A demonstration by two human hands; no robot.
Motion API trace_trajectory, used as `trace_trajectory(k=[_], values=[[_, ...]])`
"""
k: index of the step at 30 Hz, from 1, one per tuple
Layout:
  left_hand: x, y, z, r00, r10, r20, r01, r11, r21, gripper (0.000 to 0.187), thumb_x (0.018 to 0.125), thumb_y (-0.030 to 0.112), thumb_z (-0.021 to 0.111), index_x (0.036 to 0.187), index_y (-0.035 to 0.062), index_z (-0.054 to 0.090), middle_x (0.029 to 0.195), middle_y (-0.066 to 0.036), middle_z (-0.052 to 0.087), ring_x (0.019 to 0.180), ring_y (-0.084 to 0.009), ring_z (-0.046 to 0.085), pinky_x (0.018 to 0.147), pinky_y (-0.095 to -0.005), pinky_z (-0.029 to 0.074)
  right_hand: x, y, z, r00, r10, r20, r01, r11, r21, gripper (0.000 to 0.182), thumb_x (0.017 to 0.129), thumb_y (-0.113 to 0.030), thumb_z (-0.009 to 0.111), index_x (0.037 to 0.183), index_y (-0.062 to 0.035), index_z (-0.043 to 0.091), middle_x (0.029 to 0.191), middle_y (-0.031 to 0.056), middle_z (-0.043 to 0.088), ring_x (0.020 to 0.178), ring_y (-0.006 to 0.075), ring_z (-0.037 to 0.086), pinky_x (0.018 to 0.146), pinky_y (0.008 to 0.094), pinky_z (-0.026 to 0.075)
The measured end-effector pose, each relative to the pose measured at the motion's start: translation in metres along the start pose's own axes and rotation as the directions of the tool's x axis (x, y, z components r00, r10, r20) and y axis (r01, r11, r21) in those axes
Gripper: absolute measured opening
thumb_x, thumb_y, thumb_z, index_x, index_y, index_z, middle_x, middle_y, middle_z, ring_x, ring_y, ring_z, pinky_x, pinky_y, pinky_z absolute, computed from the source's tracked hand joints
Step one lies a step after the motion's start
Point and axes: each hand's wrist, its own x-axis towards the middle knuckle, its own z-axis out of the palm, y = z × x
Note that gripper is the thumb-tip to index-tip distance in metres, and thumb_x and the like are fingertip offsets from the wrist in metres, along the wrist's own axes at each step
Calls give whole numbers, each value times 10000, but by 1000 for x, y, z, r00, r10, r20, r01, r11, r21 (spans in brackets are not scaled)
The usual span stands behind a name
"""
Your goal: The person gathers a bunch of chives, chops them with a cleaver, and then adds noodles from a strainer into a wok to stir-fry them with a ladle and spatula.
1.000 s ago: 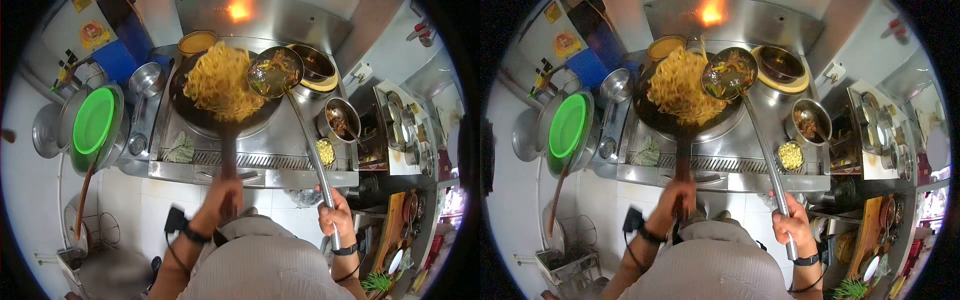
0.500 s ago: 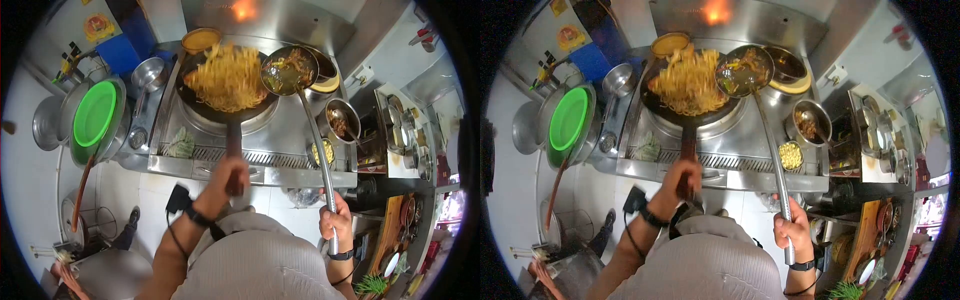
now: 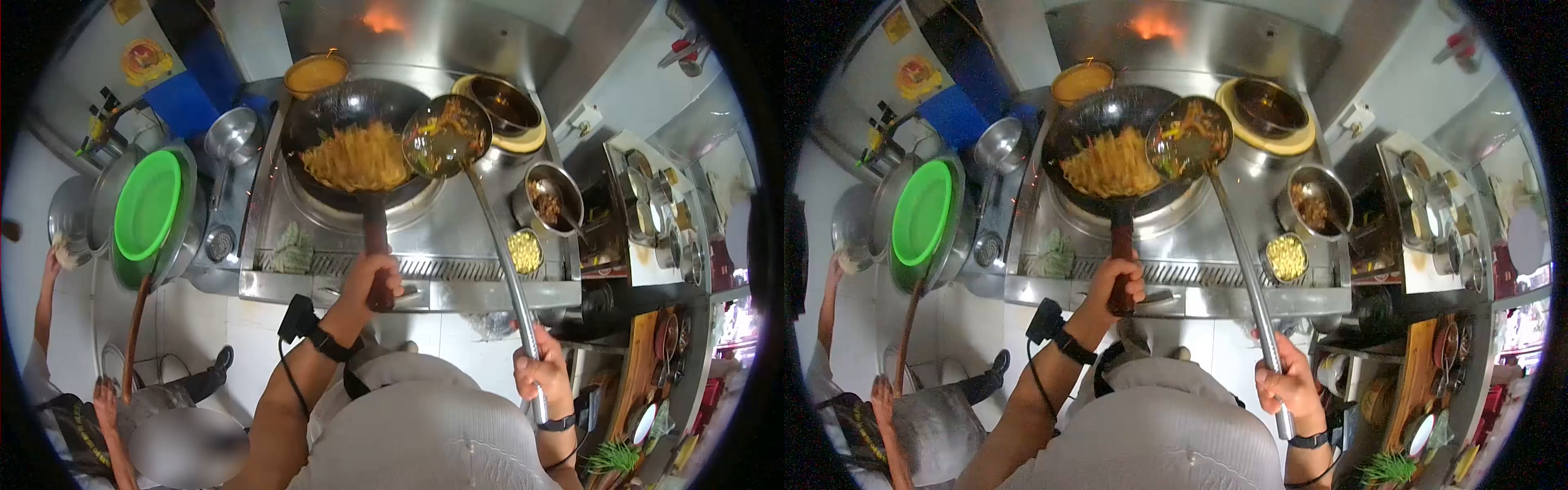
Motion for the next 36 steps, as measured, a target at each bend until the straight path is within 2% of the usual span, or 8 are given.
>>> trace_trajectory(k=[5, 7, 11, 16, 26, 32, 34, 36], values=[[32, -1, -40, 999, -44, -9, 44, 974, 224, 229, 778, 112, 503, 984, 80, 408, 716, -58, 487, 587, -154, 494, 525, -287, 427, 3, 6, 12, 1000, 7, -12, -7, 1000, 11, 502, 677, 61, 479, 1162, 6, 361, 439, 27, 356, 266, 93, 320, 260, 218, 231], [44, 4, -63, 901, 380, 211, -363, 391, 846, 391, 800, 174, 512, 1139, 53, 358, 816, -73, 510, 706, -197, 508, 646, -308, 424, 4, 7, 18, 1000, 0, -15, 0, 1000, 25, 506, 673, 64, 473, 1163, 4, 359, 439, 26, 356, 265, 91, 314, 257, 218, 230], [52, 86, -43, 515, 648, 561, -354, -435, 828, 445, 756, 277, 555, 1096, 3, 471, 1083, -179, 429, 981, -313, 434, 798, -416, 358, 7, 12, 30, 994, -43, -104, 45, 999, 22, 498, 676, 37, 490, 1155, 18, 352, 438, 19, 345, 259, 85, 294, 251, 209, 218], [102, 148, -22, 713, 396, 579, 15, -834, 552, 486, 819, 493, 368, 1107, 135, 525, 1249, -141, 310, 1186, -314, 232, 921, -555, 169, 16, 19, 50, 982, -83, -169, 95, 993, 69, 498, 703, 33, 508, 1172, 23, 339, 445, 43, 405, 267, 95, 339, 264, 208, 251], [160, 175, -31, 999, -4, 33, -18, -906, 422, 643, 775, 639, 222, 1204, 214, 443, 1382, -98, 106, 1274, -269, -25, 966, -544, -50, 25, 34, 78, 946, -54, -320, 106, 984, 146, 514, 683, 43, 493, 1171, 29, 334, 444, 41, 394, 267, 98, 340, 259, 215, 248], [106, 187, 0, 947, 79, 311, -98, -853, 513, 503, 828, 503, 333, 1187, 175, 463, 1341, -116, 233, 1263, -301, 103, 966, -555, 45, 36, 36, 89, 925, -61, -374, 126, 981, 151, 467, 706, 12, 513, 1143, 33, 349, 445, 19, 367, 272, 82, 329, 250, 201, 234], [74, 191, 15, 763, 61, 644, -437, -685, 583, 522, 818, 500, 340, 1178, 142, 460, 1276, -165, 336, 1228, -276, 212, 959, -485, 184, 38, 35, 89, 925, -48, -377, 116, 980, 161, 487, 691, 31, 490, 1157, 22, 349, 448, 33, 372, 273, 88, 322, 254, 209, 233], [72, 150, -33, 726, -131, 675, -481, 605, 634, 602, 823, 482, 379, 1250, 59, 345, 1278, -155, 330, 1183, -196, 304, 948, -352, 267, 43, 33, 86, 930, -24, -368, 96, 979, 179, 525, 662, 59, 463, 1172, 6, 349, 453, 51, 375, 272, 99, 319, 251, 224, 231]])
